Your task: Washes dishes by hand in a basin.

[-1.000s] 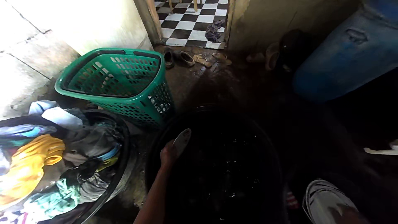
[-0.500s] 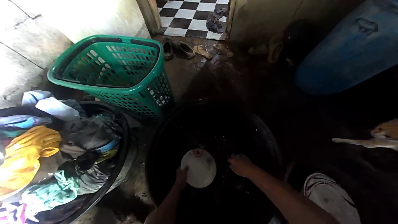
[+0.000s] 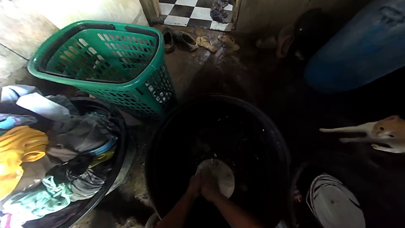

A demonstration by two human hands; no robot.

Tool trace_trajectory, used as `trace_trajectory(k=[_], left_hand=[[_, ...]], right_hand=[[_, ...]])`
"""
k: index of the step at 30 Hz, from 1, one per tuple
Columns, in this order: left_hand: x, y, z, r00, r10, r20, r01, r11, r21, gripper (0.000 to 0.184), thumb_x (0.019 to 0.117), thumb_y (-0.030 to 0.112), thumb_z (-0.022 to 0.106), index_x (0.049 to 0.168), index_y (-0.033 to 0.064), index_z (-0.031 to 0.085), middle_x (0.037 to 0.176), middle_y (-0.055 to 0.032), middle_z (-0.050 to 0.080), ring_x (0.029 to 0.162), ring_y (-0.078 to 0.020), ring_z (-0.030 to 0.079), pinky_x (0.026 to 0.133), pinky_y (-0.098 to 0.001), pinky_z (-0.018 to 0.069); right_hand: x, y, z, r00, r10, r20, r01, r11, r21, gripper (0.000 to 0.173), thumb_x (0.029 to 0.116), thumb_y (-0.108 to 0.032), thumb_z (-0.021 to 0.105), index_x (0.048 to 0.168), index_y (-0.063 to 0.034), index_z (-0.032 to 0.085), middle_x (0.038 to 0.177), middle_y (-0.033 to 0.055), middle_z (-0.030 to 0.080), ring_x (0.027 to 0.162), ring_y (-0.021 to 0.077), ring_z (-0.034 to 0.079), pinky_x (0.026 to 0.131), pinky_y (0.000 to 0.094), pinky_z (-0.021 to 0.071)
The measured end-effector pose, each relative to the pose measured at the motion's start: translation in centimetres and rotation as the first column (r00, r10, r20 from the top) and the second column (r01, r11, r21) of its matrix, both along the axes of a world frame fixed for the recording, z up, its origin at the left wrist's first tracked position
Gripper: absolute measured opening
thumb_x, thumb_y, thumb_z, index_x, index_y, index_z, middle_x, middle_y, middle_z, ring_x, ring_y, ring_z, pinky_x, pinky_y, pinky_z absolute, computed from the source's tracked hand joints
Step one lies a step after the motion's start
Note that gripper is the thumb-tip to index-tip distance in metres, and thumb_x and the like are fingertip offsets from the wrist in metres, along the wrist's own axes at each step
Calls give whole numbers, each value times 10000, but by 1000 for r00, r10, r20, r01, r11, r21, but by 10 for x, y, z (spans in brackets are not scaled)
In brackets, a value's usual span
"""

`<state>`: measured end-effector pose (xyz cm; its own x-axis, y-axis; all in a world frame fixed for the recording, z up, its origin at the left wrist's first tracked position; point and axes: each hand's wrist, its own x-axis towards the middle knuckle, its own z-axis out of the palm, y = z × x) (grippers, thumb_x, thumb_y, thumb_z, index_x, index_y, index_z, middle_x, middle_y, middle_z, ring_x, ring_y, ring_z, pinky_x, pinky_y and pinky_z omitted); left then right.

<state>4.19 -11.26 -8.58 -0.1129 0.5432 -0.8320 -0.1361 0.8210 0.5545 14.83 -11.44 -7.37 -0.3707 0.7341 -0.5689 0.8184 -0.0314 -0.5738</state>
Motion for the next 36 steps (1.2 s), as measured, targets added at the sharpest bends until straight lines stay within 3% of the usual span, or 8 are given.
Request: trace_trajectory(k=[6, 9, 14, 19, 23, 26, 31, 36], left_hand=[[-38, 21, 4, 996, 37, -87, -30, 997, 73, 528, 1121, 376, 365, 1361, -66, 525, 1190, -260, 650, 1045, -302, 672, 928, -482, 557], [-55, 31, 9, 992, -28, -127, 37, 997, 70, 508, 1117, 361, 395, 1338, -72, 543, 1175, -261, 654, 1043, -305, 673, 931, -483, 556], [-29, 25, 18, 991, -115, -74, 119, 992, 49, 473, 1119, 324, 403, 1309, -82, 555, 1155, -251, 656, 1012, -283, 673, 919, -459, 555], [-14, 19, 14, 999, -49, -17, 50, 997, 61, 464, 1127, 308, 377, 1343, -71, 535, 1179, -251, 647, 1039, -288, 657, 933, -465, 544], [-46, 25, 8, 995, 28, -94, -18, 994, 104, 528, 1125, 360, 355, 1382, -75, 507, 1241, -278, 629, 1098, -319, 654, 968, -494, 537], [-68, 33, 11, 988, 9, -157, 7, 994, 106, 528, 1120, 370, 375, 1343, -81, 536, 1195, -269, 644, 1054, -301, 667, 941, -479, 549], [-52, 26, 14, 986, -93, -137, 98, 995, 33, 501, 1118, 351, 397, 1328, -79, 546, 1200, -267, 640, 1059, -306, 659, 943, -476, 542], [-20, 7, 10, 998, -69, -11, 69, 998, -11, 447, 1122, 305, 394, 1327, -64, 542, 1143, -225, 652, 995, -257, 661, 898, -439, 558]], right_hand=[[43, -21, 6, 966, 239, -99, -243, 970, -31, 618, 1085, -447, 430, 1632, -187, 305, 1721, 104, 179, 1599, 314, 97, 1254, 641, 37], [79, -9, -9, 999, 51, -11, -52, 996, -73, 589, 1079, -446, 443, 1611, -206, 360, 1710, 128, 204, 1585, 343, 153, 1276, 576, 134], [56, 16, -19, 982, -162, 97, 158, 986, 48, 670, 1054, -581, 379, 1632, -249, 306, 1729, 119, 123, 1592, 378, 58, 1224, 697, 27], [2, 10, 3, 999, 12, -37, -9, 997, 77, 588, 1101, -411, 361, 1598, -98, 367, 1692, 171, 240, 1585, 386, 116, 1225, 693, 69], [18, -12, 23, 981, 142, -135, -147, 989, -31, 527, 1095, -442, 404, 1544, -178, 484, 1714, 117, 198, 1597, 341, 84, 1232, 690, 9], [59, -21, -5, 996, 81, -45, -82, 997, -14, 490, 1085, -500, 388, 1502, -297, 546, 1711, 109, 213, 1596, 338, 92, 1237, 675, -19], [74, 11, -13, 980, -42, 192, 46, 999, -18, 553, 1087, -512, 364, 1589, -283, 406, 1736, 114, 69, 1599, 359, -6, 1230, 694, 3], [18, 2, -14, 999, -30, 31, 29, 999, 17, 656, 1070, -490, 389, 1628, -154, 311, 1713, 177, 154, 1583, 421, 62, 1233, 691, 51]])
